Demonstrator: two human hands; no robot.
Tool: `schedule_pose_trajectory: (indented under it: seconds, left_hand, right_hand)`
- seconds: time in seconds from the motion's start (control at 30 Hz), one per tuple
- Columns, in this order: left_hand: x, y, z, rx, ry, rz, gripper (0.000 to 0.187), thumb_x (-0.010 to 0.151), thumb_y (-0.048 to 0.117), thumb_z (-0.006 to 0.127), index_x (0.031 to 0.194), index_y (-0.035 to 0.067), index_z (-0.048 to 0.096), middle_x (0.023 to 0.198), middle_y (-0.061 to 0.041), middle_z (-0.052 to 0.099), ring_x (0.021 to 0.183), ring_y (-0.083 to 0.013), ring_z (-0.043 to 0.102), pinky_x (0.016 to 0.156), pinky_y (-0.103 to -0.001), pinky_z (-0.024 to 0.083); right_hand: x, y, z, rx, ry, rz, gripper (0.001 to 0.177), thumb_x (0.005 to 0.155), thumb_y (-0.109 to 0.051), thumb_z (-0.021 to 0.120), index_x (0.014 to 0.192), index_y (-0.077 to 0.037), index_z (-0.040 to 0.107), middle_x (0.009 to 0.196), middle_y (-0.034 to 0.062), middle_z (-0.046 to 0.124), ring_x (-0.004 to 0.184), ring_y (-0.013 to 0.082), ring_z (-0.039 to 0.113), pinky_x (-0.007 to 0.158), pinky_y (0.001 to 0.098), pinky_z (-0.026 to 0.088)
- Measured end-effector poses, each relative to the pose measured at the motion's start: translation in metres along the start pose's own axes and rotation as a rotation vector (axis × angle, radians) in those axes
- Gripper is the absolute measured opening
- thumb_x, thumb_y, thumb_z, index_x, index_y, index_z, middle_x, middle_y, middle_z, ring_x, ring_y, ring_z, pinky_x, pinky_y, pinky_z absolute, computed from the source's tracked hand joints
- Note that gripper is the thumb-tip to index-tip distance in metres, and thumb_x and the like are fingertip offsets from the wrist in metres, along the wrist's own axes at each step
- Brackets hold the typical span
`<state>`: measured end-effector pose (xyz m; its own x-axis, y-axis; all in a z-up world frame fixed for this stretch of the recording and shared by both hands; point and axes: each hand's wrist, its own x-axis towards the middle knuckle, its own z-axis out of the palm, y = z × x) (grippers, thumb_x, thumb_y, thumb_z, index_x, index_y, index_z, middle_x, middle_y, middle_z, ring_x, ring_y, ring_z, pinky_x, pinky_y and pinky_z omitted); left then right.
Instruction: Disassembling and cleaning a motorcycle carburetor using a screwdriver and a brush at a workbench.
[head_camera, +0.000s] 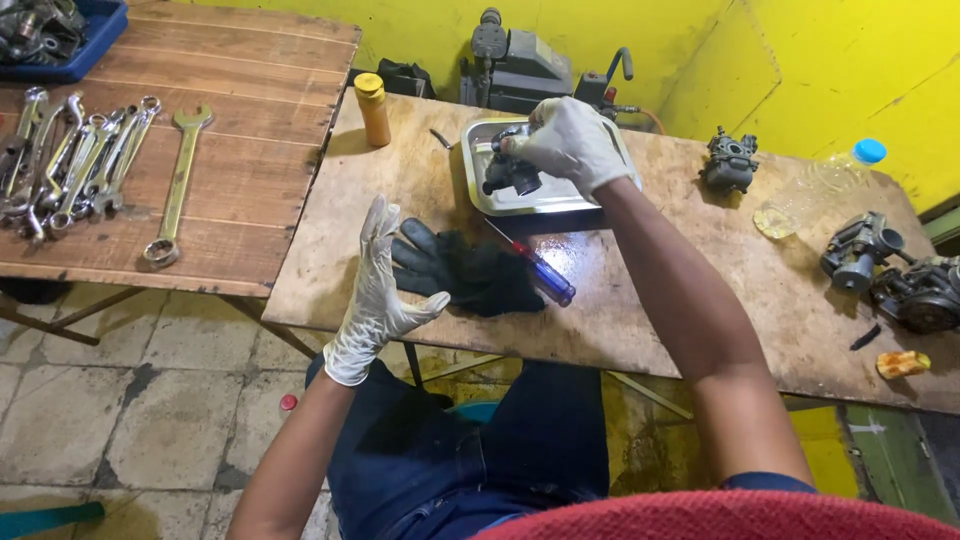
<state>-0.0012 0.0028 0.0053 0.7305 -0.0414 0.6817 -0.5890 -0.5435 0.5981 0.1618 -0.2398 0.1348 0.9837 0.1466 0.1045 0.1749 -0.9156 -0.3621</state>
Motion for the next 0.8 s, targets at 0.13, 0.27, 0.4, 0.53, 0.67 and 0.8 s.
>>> schedule_pose_trajectory:
  seconds: [0.13,0.27,0.4,0.53,0.67,0.8]
  left_hand:
    - [0.0,-0.011,0.004,0.011,-0.063,0.134,0.102,0.082,0.038,0.082,0.16,0.008,0.023,0.166,-0.021,0.022,0.159,-0.0392,0.021,0.13,-0.054,0.027]
    - [0.016,-0.021,0.016,0.008,-0.077,0.109,0.102,0.082,0.043,0.082,0.158,0.006,0.026,0.165,-0.022,0.023,0.157,-0.0398,0.025,0.13,-0.053,0.028]
    - [0.049,-0.027,0.034,0.009,-0.045,0.139,0.098,0.087,0.052,0.074,0.159,0.007,0.023,0.167,-0.024,0.021,0.159,-0.039,0.022,0.132,-0.056,0.026]
    - [0.094,-0.04,0.061,0.014,-0.033,0.17,0.098,0.087,0.057,0.075,0.158,0.009,0.026,0.167,-0.022,0.022,0.159,-0.0387,0.022,0.132,-0.056,0.025]
    - [0.133,-0.039,0.089,0.065,-0.18,0.018,0.093,0.085,0.054,0.078,0.155,0.008,0.036,0.164,-0.023,0.026,0.154,-0.0391,0.024,0.127,-0.054,0.024]
    - [0.147,-0.025,0.109,-0.19,-0.274,-0.054,0.073,0.084,0.034,0.081,0.144,0.009,0.047,0.144,-0.019,0.054,0.133,-0.0375,0.056,0.114,-0.045,0.044]
  right_hand:
    - [0.027,-0.004,0.001,-0.006,-0.127,0.014,0.043,0.079,-0.055,0.076,0.07,-0.012,0.071,0.064,0.0037,0.064,0.06,0.0181,0.056,0.054,0.0367,0.042]
    - [0.051,0.005,0.027,-0.07,-0.104,-0.031,0.044,0.079,-0.051,0.074,0.067,-0.009,0.067,0.058,0.002,0.052,0.055,0.0178,0.05,0.048,0.034,0.04]
    - [0.058,-0.003,0.04,-0.183,-0.085,-0.034,0.025,0.074,-0.03,0.066,0.06,-0.01,0.061,0.055,0.0005,0.051,0.054,0.0178,0.049,0.048,0.0323,0.045]
    - [0.065,-0.002,0.055,-0.246,-0.018,-0.069,0.07,0.088,-0.074,0.071,0.066,-0.008,0.066,0.061,0.0048,0.058,0.057,0.0225,0.058,0.05,0.0375,0.045]
    - [0.074,0.005,0.063,-0.254,-0.031,-0.1,0.055,0.089,-0.058,0.064,0.092,-0.004,0.075,0.087,0.0152,0.073,0.082,0.0355,0.071,0.069,0.0445,0.056]
    - [0.081,0.015,0.073,-0.211,-0.004,-0.113,0.027,0.075,-0.012,0.06,0.091,-0.001,0.078,0.085,0.0214,0.074,0.08,0.0444,0.072,0.067,0.0461,0.06]
